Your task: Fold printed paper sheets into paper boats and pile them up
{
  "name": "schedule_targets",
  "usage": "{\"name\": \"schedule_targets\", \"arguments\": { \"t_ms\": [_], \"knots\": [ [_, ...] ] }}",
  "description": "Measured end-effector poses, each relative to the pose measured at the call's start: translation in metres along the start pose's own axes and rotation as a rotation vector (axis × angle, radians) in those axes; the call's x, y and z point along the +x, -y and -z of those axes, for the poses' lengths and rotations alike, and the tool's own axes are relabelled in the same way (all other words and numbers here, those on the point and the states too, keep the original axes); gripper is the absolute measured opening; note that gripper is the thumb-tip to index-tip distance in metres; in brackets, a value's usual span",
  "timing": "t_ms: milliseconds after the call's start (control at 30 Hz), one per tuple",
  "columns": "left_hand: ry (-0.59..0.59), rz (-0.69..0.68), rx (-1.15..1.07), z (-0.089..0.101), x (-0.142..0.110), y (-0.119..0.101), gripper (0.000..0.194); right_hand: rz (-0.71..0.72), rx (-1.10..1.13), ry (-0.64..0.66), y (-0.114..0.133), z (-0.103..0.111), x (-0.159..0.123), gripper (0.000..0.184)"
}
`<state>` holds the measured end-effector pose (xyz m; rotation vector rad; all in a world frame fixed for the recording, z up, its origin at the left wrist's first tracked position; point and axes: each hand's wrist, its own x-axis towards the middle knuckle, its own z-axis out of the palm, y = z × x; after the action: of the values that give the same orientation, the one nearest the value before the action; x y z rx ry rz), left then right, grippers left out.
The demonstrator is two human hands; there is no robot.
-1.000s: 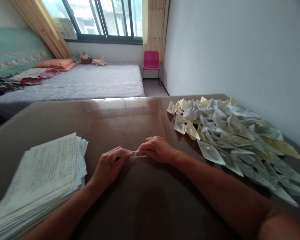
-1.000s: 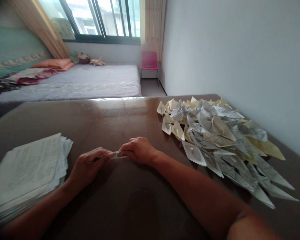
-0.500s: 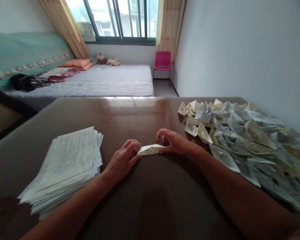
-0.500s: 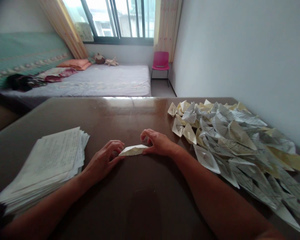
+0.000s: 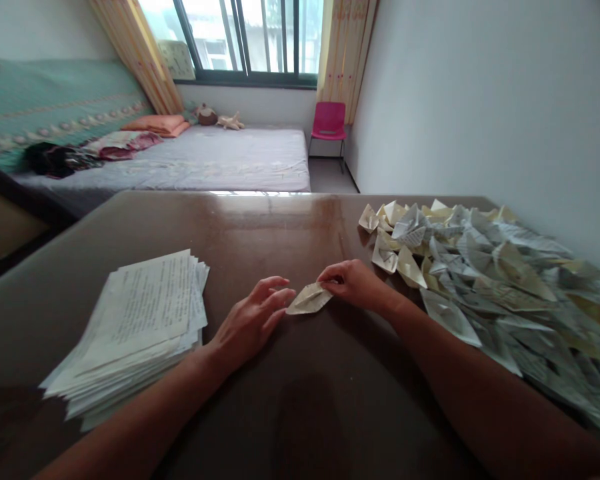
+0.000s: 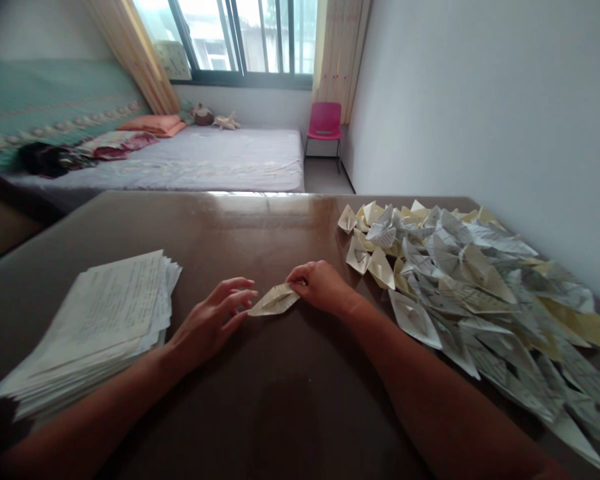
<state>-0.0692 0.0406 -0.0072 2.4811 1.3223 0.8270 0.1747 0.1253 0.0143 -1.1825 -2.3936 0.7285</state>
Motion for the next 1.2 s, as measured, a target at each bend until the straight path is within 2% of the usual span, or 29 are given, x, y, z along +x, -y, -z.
{"name": "schedule_targets", "arguments": {
  "t_ms": [167, 300, 400, 500, 633, 767, 900, 1000, 1100, 1200],
  "knots": [
    [0.028, -0.033, 0.048, 0.001, 0.0, -0.001, 0.02, -0.088, -0.017, -0.036, 0.01, 0.001, -0.004, 0.017],
    [0.021, -0.029, 0.049, 0.002, -0.001, -0.001, 0.026, -0.08, -0.033, -0.057, 0.009, 0.0, -0.005, 0.016],
    [0.065, -0.064, 0.093, 0.002, -0.002, -0.004, 0.033, -0.083, -0.039, -0.057, 0.008, -0.001, -0.004, 0.012],
    [0.065, -0.073, 0.091, 0.0, -0.001, -0.003, 0.025, -0.074, -0.011, -0.066, 0.01, -0.006, -0.003, 0.012],
    [0.02, -0.061, 0.049, -0.005, 0.002, 0.0, 0.021, 0.055, 0.019, -0.073, 0.018, -0.014, -0.005, 0.015],
    [-0.006, -0.065, 0.057, -0.01, 0.004, 0.002, 0.021, 0.154, -0.036, -0.002, 0.022, -0.016, -0.009, 0.019],
    [-0.016, -0.067, 0.054, -0.013, 0.004, 0.006, 0.022, 0.247, -0.224, 0.045, 0.026, -0.014, -0.011, 0.012],
    [-0.028, -0.043, 0.054, -0.015, 0.005, 0.009, 0.023, 0.307, -0.457, 0.035, 0.038, -0.013, -0.01, 0.015],
    [-0.077, -0.02, 0.066, -0.014, 0.005, 0.007, 0.027, 0.264, -0.607, 0.005, 0.05, 0.0, -0.004, 0.014],
    [-0.119, -0.012, 0.094, -0.013, 0.004, 0.004, 0.039, 0.186, -0.645, -0.038, 0.05, 0.039, 0.006, 0.014]
  ]
}}
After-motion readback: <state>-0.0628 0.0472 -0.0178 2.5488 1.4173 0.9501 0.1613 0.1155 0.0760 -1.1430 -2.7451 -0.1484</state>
